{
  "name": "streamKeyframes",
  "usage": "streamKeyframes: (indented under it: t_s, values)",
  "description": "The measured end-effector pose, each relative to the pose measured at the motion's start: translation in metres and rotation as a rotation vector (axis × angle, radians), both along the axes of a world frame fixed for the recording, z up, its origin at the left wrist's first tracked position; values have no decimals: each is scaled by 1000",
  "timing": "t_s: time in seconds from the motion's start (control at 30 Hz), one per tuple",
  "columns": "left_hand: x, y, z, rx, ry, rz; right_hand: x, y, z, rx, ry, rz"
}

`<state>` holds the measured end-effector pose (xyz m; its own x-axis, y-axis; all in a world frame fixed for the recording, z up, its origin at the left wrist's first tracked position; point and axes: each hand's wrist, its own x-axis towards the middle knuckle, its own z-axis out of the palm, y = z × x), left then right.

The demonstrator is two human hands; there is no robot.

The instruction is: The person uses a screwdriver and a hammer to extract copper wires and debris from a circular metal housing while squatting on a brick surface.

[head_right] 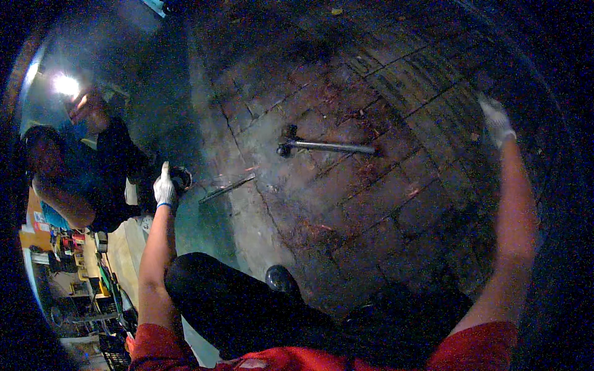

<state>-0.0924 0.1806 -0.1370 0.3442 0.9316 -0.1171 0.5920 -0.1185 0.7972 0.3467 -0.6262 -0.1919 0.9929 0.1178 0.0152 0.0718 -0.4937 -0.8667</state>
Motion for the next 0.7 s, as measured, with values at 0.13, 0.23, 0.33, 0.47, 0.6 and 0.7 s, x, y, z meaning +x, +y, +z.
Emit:
streamKeyframes:
  t_s: [0.13, 0.23, 0.33, 0.47, 0.6, 0.7]
  values:
    - [13, 17, -10, 470, 266, -315, -4, -18, 0, 118, 109, 165]
    - [-2, 3, 17, 389, 263, -278, -66, 127, 35, 162, 195, 287]
    - [26, -30, 25, 121, 152, -263, -84, 233, 45, 48, 278, 516]
    - [62, -59, 25, 140, 237, -397, -109, 306, 51, -31, 332, 771]
    - [81, -87, 44, 126, 296, -518, -124, 318, 59, -108, 523, 902]
    - [95, -93, 65, 233, 425, -699, -122, 304, 55, -460, 460, 954]
